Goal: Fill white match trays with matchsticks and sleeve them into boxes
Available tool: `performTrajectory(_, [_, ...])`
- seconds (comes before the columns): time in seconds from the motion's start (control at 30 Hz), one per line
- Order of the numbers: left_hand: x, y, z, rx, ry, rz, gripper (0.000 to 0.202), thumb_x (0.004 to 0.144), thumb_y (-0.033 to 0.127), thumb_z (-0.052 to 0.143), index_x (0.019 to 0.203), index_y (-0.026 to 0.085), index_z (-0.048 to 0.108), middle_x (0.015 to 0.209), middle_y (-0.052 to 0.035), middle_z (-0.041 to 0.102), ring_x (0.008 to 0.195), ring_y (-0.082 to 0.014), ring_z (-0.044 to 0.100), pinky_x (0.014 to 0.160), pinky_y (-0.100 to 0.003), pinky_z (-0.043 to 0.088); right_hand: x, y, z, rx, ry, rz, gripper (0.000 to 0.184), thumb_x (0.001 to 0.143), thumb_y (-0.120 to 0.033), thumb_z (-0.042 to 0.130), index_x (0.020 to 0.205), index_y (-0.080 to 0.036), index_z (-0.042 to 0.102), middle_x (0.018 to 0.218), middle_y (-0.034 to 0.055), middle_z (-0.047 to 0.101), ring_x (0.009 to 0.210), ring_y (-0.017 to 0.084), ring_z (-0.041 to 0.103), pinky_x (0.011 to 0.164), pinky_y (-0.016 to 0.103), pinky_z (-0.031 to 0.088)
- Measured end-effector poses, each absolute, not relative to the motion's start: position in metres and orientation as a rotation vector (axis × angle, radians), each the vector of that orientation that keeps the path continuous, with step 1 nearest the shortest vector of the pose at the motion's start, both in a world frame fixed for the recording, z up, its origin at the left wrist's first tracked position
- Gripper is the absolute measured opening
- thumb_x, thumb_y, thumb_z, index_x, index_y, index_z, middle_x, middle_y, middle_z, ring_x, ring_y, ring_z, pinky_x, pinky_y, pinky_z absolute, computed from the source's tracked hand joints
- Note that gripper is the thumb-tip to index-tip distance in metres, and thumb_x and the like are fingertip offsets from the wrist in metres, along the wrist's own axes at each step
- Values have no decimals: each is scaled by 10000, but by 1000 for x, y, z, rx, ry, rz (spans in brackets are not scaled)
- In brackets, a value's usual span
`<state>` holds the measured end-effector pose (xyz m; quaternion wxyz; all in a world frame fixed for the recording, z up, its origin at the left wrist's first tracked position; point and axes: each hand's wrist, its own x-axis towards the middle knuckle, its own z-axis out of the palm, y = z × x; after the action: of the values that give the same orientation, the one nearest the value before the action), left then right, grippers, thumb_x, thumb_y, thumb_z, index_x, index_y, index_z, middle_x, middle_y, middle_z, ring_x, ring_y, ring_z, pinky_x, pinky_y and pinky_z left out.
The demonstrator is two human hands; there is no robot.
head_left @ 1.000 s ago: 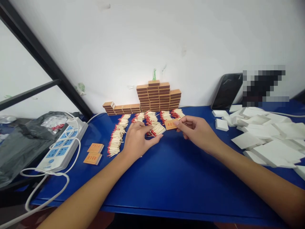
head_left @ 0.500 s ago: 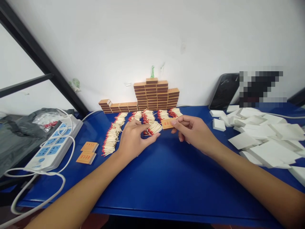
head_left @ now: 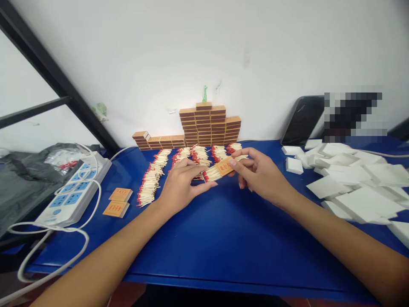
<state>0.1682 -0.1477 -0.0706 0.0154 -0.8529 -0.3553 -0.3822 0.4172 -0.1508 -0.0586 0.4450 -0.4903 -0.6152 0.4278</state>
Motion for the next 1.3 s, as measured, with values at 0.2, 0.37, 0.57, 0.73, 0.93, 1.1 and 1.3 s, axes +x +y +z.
performTrajectory(0.2, [170,-149,-71,-2629,-1080,-1252,417,881,490,844,1149,172,806,937,-73,768,901,-214,681,817,-358,584,409,-165,-54,-1159,-1651,1133,746,949,-696,655,1501,-211,530,756,0,674,515,162,626,379,261,469])
performTrajectory(0.37, [171,-153,-72,-2637,-1072,-1325,540,877,589,794,1256,206,773,962,-72,761,885,-199,701,818,-349,587,401,-178,-59,-1125,-1741,1279,826,1036,-696,505,1683,-213,332,730,8,674,583,182,638,465,285,540])
performTrajectory(0.57, [174,-158,-71,-2622,-1025,-1317,755,761,729,803,1303,209,739,837,-37,755,797,-196,657,810,-367,558,396,-187,-60,-885,-1722,1535,756,1065,-692,445,1685,-268,354,822,35,665,696,187,670,492,272,559])
performTrajectory(0.73, [175,-161,-67,-2616,-914,-1361,728,757,735,820,1237,192,755,826,-37,755,770,-188,644,765,-355,557,395,-190,-54,-797,-1668,1709,720,1054,-704,460,1640,-287,416,832,33,669,762,208,708,521,270,569])
performTrajectory(0.93, [176,-160,-68,-2657,-990,-1281,567,918,568,795,1338,197,716,988,-83,757,878,-206,681,803,-354,593,403,-182,-60,-910,-1719,1587,793,1041,-750,423,1673,-279,336,854,24,647,741,199,699,513,274,534])
performTrajectory(1.1, [154,-152,-47,-2615,-1151,-1074,453,947,427,802,1324,200,696,1116,-108,761,1043,-256,691,954,-415,578,416,-161,-67,-1105,-1804,1125,759,1075,-707,385,1658,-223,348,1007,70,732,677,174,648,554,307,503])
performTrajectory(1.3, [83,-106,2,-2567,-1466,-700,313,988,377,715,1254,216,687,1202,-108,739,1118,-294,659,994,-438,516,423,-149,-65,-1117,-1983,854,609,1106,-648,346,1486,-203,518,894,33,738,674,188,657,725,351,527])
